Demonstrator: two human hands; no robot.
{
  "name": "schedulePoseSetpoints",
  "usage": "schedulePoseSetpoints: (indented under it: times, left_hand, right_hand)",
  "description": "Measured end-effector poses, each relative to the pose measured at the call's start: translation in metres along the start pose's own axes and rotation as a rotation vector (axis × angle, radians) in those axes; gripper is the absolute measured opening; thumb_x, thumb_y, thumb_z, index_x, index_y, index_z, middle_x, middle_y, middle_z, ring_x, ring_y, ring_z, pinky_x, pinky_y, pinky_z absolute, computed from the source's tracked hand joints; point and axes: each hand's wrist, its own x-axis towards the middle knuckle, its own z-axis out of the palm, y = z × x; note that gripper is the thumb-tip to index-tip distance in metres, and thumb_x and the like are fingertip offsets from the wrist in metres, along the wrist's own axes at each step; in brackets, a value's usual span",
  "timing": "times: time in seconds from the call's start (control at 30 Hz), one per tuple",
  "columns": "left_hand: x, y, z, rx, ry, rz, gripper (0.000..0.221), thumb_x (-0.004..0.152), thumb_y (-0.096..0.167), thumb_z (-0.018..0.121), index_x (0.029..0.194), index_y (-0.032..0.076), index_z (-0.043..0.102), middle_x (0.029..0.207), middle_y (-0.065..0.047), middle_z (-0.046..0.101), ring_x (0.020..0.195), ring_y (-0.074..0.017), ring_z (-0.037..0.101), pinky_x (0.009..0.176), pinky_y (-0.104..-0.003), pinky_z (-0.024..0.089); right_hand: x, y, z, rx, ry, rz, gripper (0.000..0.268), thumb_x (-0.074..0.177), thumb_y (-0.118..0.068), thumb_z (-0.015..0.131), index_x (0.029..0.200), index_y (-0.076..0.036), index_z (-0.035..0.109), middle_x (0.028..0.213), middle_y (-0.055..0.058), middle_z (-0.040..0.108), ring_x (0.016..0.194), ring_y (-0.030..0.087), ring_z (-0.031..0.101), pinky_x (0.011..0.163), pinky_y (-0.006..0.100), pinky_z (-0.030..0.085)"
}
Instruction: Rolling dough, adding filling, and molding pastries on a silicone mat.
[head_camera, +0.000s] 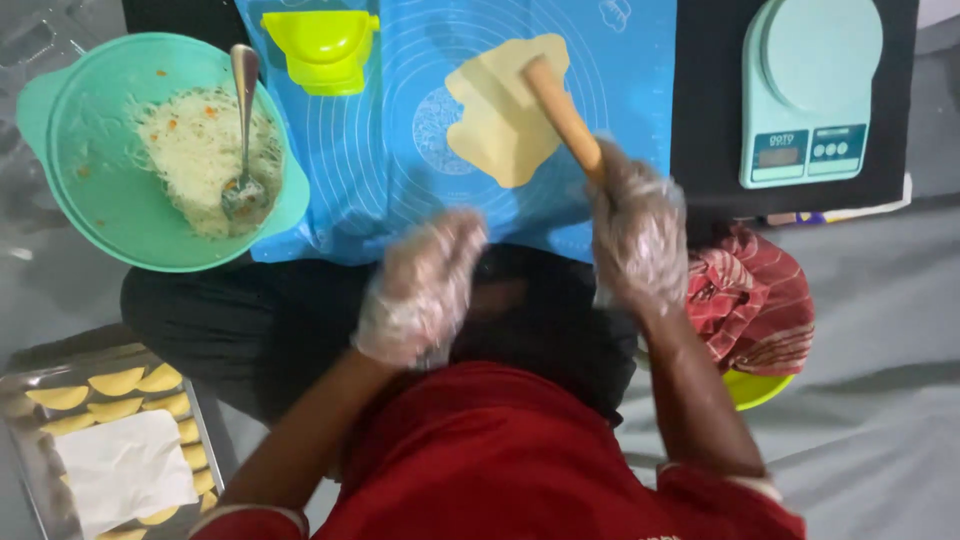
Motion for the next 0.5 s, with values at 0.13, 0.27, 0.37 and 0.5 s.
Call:
schedulePoseSetpoints:
  times: [0.13, 0.27, 0.37, 0.5]
  left_hand:
    - [0.069, -0.019, 0.001, 0.466, 0.466, 0.359, 0.026, 0.105, 0.014, 0.063, 0.129, 0.008, 0.069, 0.130, -0.013, 0.067, 0.123, -0.0288, 0.065, 0.106, -0.041, 0.057]
    - [0.133, -0.068, 0.041, 0.584, -0.267, 0.281, 0.057, 0.126, 0.023, 0.051, 0.169, 0.021, 0.013, 0.173, 0.001, 0.011, 0.158, -0.0310, 0.013, 0.129, -0.058, 0.017]
    - [0.129, -0.077, 0.065, 0.453, 0.092, 0.483, 0.047, 0.101, 0.003, 0.074, 0.146, 0.009, 0.065, 0.145, -0.011, 0.068, 0.140, -0.0418, 0.050, 0.116, -0.073, 0.022]
    - [0.121, -0.083, 0.077, 0.540, -0.074, 0.401, 0.054, 0.106, 0.006, 0.063, 0.159, 0.011, 0.052, 0.154, -0.012, 0.061, 0.146, -0.0407, 0.047, 0.122, -0.070, 0.014]
  right_hand:
    - [0.027, 0.045, 0.013, -0.398, 0.125, -0.416, 0.033, 0.102, -0.021, 0.068, 0.134, -0.014, 0.071, 0.098, 0.013, 0.069, 0.084, 0.039, 0.066, 0.070, 0.053, 0.052]
    - [0.053, 0.056, 0.025, -0.404, 0.199, -0.560, 0.030, 0.105, -0.014, 0.071, 0.134, -0.011, 0.071, 0.096, 0.012, 0.069, 0.078, 0.035, 0.063, 0.064, 0.049, 0.048]
    - [0.068, 0.068, 0.032, -0.409, 0.250, -0.654, 0.028, 0.106, -0.009, 0.073, 0.134, -0.008, 0.070, 0.096, 0.011, 0.069, 0.074, 0.032, 0.060, 0.060, 0.045, 0.044]
    - [0.072, 0.082, 0.036, -0.408, 0.284, -0.735, 0.026, 0.108, -0.004, 0.075, 0.134, -0.005, 0.070, 0.095, 0.010, 0.068, 0.070, 0.029, 0.058, 0.056, 0.042, 0.041]
